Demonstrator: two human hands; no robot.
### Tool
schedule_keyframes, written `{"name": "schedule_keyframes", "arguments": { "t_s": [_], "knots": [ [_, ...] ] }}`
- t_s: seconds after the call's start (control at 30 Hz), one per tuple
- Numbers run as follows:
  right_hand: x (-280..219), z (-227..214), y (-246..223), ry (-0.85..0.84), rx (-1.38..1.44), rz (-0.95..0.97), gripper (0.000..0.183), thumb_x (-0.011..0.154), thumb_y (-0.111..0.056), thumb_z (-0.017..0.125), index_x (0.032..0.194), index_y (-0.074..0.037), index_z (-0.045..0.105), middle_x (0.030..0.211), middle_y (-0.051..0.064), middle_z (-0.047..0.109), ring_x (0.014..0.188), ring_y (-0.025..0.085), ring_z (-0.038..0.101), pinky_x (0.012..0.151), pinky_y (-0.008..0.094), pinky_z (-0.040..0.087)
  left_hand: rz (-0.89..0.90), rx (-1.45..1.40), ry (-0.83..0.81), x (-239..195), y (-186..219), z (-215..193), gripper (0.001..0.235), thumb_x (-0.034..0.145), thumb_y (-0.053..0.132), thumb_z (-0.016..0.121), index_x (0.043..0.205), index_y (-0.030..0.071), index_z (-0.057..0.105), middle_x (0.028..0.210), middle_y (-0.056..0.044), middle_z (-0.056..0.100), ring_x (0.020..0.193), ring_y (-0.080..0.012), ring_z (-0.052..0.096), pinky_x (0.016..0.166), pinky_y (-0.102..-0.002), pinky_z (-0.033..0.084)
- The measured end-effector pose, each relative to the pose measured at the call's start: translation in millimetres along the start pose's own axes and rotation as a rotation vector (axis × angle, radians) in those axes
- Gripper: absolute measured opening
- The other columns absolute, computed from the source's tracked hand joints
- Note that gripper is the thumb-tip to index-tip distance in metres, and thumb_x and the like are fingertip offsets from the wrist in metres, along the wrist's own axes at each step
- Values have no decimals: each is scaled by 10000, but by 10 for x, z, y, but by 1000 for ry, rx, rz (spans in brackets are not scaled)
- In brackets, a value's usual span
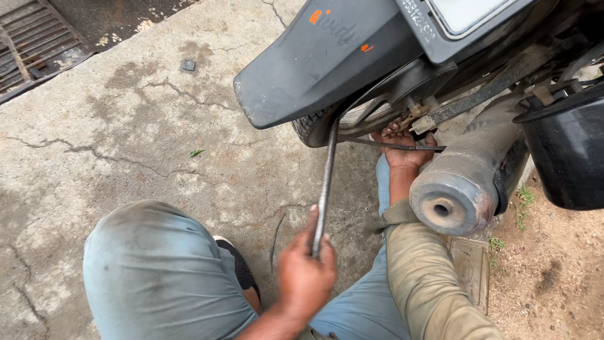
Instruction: The person uses a tire lever to pry the tire bead away from the rim and removes the inner tube from the motorcycle tire. They then place the tube on the ground and select a tool from a nearby box.
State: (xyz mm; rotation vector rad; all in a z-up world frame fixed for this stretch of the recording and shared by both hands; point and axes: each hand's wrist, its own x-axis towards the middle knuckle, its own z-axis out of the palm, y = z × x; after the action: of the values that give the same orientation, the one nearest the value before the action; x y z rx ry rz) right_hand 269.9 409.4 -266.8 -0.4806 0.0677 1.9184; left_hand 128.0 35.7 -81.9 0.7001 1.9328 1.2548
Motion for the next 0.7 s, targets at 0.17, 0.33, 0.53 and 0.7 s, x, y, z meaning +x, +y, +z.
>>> {"name": "schedule_keyframes", "arguments": {
  "t_s": [0.17,0.33,0.53,0.7],
  "knots": [
    [-62,32,56,-7,2,33,777,865,-598,434,1218,89,510,1009,232,527,855,320,485,802,493,424,161,-125,102,-62,-105,318,588,940,110,632,1506,28,496,1060,-237,749,895,-265,759,761,-369,597],
    [-136,-13,98,46,18,17,761,865,-581,433,1222,86,508,1031,235,532,882,326,493,829,501,425,274,-251,111,5,-238,312,501,990,67,634,1472,-34,541,1315,-249,703,1230,-258,682,993,-341,529],
    [-124,98,38,39,36,-2,742,866,-561,432,1227,83,505,1058,240,537,913,333,503,860,510,426,25,-419,23,115,-68,76,476,952,90,650,1412,-14,589,1275,-152,747,1138,-158,709,958,-289,541],
    [-224,6,-37,18,33,-5,726,867,-545,432,1232,79,503,1080,244,542,940,339,512,887,518,428,104,-380,72,-33,-7,327,532,1004,119,629,1503,-12,497,1075,-135,690,795,-134,602,702,-327,521]
  ]
}}
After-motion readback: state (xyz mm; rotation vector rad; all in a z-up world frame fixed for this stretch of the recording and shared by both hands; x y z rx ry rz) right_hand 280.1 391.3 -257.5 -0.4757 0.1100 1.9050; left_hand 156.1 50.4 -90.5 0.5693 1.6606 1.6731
